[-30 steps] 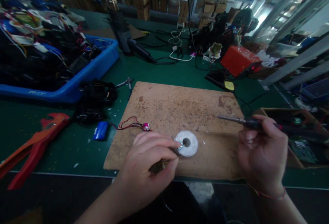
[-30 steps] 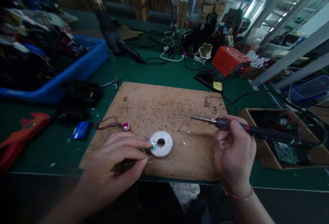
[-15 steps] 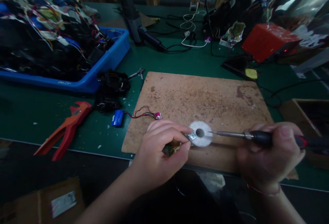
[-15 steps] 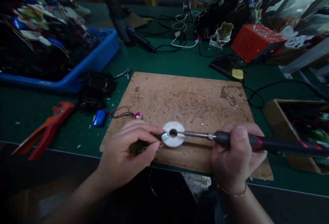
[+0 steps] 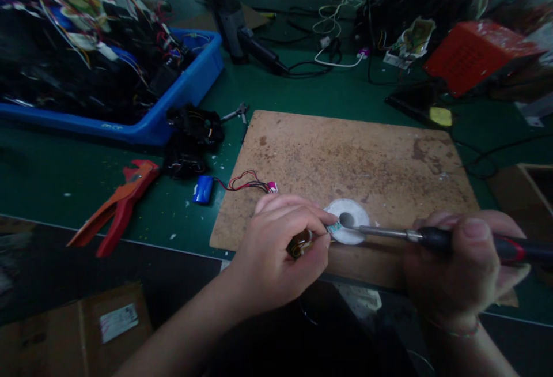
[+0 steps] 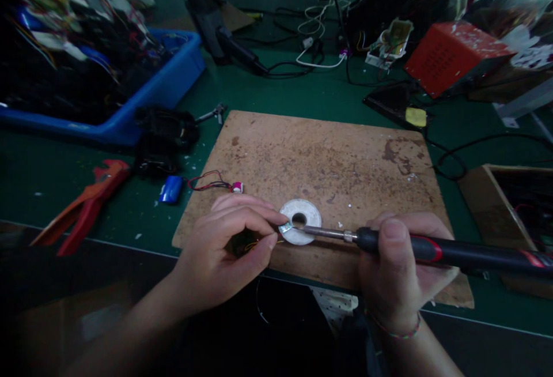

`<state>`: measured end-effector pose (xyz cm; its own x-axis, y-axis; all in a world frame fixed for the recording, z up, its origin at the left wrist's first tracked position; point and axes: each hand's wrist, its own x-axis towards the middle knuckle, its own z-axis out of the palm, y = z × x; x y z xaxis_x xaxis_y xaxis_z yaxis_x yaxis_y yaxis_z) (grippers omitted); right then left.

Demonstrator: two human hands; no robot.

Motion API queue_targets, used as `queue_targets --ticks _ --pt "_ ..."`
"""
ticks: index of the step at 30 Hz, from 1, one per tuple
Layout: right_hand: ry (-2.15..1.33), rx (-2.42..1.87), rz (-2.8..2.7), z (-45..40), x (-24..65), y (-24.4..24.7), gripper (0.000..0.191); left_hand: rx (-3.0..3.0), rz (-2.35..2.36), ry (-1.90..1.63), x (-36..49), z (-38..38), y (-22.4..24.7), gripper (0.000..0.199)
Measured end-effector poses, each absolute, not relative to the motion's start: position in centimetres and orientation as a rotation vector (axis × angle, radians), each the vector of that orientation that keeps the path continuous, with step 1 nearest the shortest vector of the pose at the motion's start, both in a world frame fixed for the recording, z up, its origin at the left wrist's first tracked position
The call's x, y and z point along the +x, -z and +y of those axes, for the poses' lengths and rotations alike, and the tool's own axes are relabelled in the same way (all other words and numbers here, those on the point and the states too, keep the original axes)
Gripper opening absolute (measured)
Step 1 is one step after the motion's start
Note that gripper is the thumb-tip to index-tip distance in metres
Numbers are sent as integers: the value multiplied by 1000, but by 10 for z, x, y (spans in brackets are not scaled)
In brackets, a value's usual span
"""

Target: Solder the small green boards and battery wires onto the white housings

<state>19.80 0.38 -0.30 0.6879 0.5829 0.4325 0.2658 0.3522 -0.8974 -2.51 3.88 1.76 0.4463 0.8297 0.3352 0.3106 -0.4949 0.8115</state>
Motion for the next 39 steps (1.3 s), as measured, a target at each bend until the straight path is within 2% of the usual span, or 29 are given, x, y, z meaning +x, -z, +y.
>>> queue_targets --ticks 39 --pt "-334 -1333 -911 -1 194 0 27 2016 962 -983 -25 39 -16 16"
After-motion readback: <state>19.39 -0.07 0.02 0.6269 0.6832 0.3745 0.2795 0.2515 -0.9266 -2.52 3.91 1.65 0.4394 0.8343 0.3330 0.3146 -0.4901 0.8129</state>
